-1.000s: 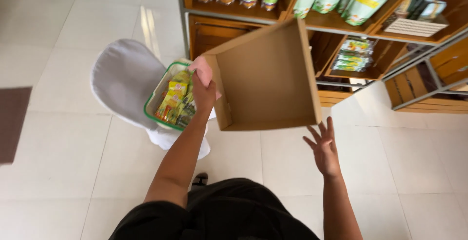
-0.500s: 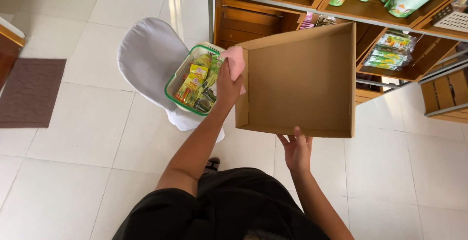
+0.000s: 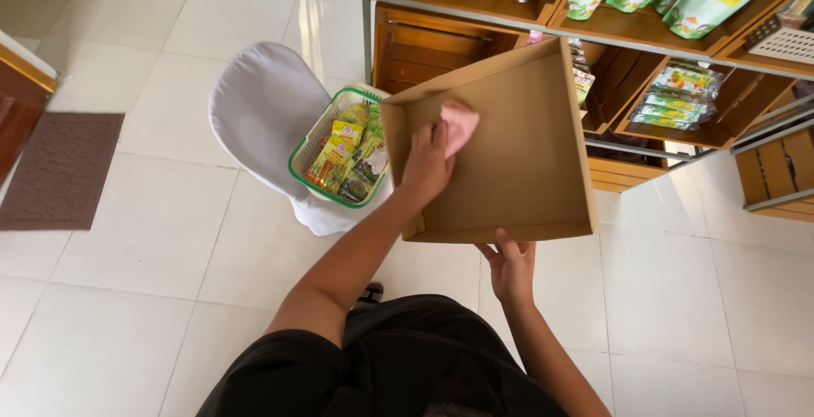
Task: Stocking shelves in a grocery store by wiping food packets and organizing them into trays.
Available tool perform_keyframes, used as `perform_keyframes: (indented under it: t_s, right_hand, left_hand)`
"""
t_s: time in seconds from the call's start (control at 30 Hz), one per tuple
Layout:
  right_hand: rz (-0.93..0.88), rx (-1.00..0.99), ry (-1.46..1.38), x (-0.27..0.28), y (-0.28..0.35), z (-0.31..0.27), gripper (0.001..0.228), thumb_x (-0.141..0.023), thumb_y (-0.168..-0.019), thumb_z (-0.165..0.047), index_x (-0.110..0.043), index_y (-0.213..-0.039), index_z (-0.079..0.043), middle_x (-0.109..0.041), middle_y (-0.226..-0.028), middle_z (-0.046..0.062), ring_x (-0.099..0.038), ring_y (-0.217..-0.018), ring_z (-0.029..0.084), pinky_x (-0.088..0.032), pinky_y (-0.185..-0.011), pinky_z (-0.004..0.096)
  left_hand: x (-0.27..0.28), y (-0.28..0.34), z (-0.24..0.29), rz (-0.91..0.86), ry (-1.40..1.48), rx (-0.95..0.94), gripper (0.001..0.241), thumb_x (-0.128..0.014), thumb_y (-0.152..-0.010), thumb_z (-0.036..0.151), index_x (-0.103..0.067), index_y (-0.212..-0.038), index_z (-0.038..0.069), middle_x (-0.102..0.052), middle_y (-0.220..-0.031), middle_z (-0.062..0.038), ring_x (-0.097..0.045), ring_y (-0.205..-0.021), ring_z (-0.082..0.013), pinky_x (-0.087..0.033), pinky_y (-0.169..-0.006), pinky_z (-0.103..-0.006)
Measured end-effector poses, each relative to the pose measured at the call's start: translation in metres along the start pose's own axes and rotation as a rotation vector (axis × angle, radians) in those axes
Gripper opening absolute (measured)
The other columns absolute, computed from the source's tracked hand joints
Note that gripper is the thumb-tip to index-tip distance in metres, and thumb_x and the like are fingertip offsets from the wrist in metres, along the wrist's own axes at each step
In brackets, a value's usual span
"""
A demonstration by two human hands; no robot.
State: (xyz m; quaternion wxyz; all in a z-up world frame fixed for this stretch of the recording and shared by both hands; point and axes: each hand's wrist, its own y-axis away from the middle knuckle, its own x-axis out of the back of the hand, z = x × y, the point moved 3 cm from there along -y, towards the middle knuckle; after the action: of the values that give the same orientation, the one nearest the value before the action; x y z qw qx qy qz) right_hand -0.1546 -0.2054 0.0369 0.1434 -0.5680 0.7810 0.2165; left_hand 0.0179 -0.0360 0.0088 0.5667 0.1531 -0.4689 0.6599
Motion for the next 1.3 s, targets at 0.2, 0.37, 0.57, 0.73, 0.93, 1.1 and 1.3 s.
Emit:
perform_keyframes:
  t_s: [0.2, 0.37, 0.57, 0.73, 0.93, 1.1, 1.3]
  right_hand:
    - [-0.007, -0.018, -0.065, 0.030, -0.018, 0.001, 0.050, -0.060, -0.098, -0.017, -0.041, -0.144, -0.014, -0.051, -0.135, 0.018, -0.061, -0.118, 0.043, -0.054, -0.095, 0.070]
    - [-0.008, -0.071, -0.064, 0.059, -0.022, 0.016, 0.051, -0.057, -0.100, -0.023, -0.039, -0.146, -0.014, -0.047, -0.140, 0.018, -0.059, -0.118, 0.043, -0.053, -0.095, 0.069]
    - [-0.030, -0.144, 0.003, 0.048, -0.007, 0.014, 0.059, -0.058, -0.096, -0.024, -0.036, -0.150, -0.012, -0.043, -0.144, 0.022, -0.057, -0.120, 0.047, -0.051, -0.094, 0.071]
    - [-0.043, -0.159, -0.022, 0.065, -0.018, 0.020, 0.061, -0.060, -0.095, -0.025, -0.035, -0.150, -0.012, -0.040, -0.142, 0.024, -0.054, -0.121, 0.049, -0.047, -0.096, 0.075]
    - [-0.009, -0.109, -0.030, 0.051, -0.002, -0.033, 0.047, -0.055, -0.100, -0.032, -0.040, -0.140, -0.014, -0.045, -0.133, 0.013, -0.055, -0.119, 0.038, -0.049, -0.100, 0.065]
    - [0.099, 0.057, -0.083, 0.089, -0.018, -0.056, 0.044, -0.061, -0.101, -0.025, -0.043, -0.141, -0.023, -0.045, -0.138, 0.010, -0.054, -0.120, 0.043, -0.045, -0.097, 0.078]
    - [0.086, 0.193, 0.016, 0.102, -0.032, -0.064, 0.057, -0.064, -0.102, -0.019, -0.032, -0.150, -0.019, -0.039, -0.144, 0.019, -0.054, -0.121, 0.050, -0.046, -0.089, 0.083]
  left_hand:
    - [0.012, 0.060, 0.081, -0.123, 0.334, -0.500, 0.043, -0.057, -0.090, 0.003, -0.062, -0.133, 0.008, -0.059, -0.127, -0.021, -0.059, -0.114, -0.0451, -0.051, -0.100, -0.0486]
    - [-0.023, 0.013, 0.050, -0.029, 0.236, -0.383, 0.051, -0.062, -0.089, 0.010, -0.060, -0.140, 0.020, -0.063, -0.124, -0.020, -0.062, -0.117, -0.0437, -0.052, -0.100, -0.0485]
    - [-0.019, -0.037, 0.062, 0.157, 0.303, -0.240, 0.075, -0.071, -0.081, 0.006, -0.044, -0.150, 0.021, -0.048, -0.141, -0.022, -0.057, -0.127, -0.0451, -0.051, -0.106, -0.0501]
    - [-0.016, 0.012, 0.126, -0.029, 0.431, -0.504, 0.075, -0.065, -0.080, -0.005, -0.046, -0.149, 0.018, -0.052, -0.142, -0.027, -0.057, -0.125, -0.0537, -0.051, -0.106, -0.0572]
    - [0.024, 0.037, 0.129, -0.721, 0.609, -0.691, 0.054, -0.050, -0.082, -0.014, -0.060, -0.133, -0.001, -0.060, -0.135, -0.031, -0.057, -0.121, -0.0563, -0.048, -0.104, -0.0622]
    - [0.014, 0.043, 0.092, -1.070, 0.186, -0.561, 0.023, -0.054, -0.086, 0.005, -0.073, -0.092, 0.018, -0.070, -0.103, -0.008, -0.068, -0.099, -0.0295, -0.052, -0.089, -0.0432]
    - [-0.049, -0.018, 0.047, -0.197, -0.107, -0.723, 0.027, -0.068, -0.078, 0.010, -0.074, -0.099, 0.025, -0.071, -0.108, -0.003, -0.067, -0.093, -0.0292, -0.055, -0.073, -0.0462]
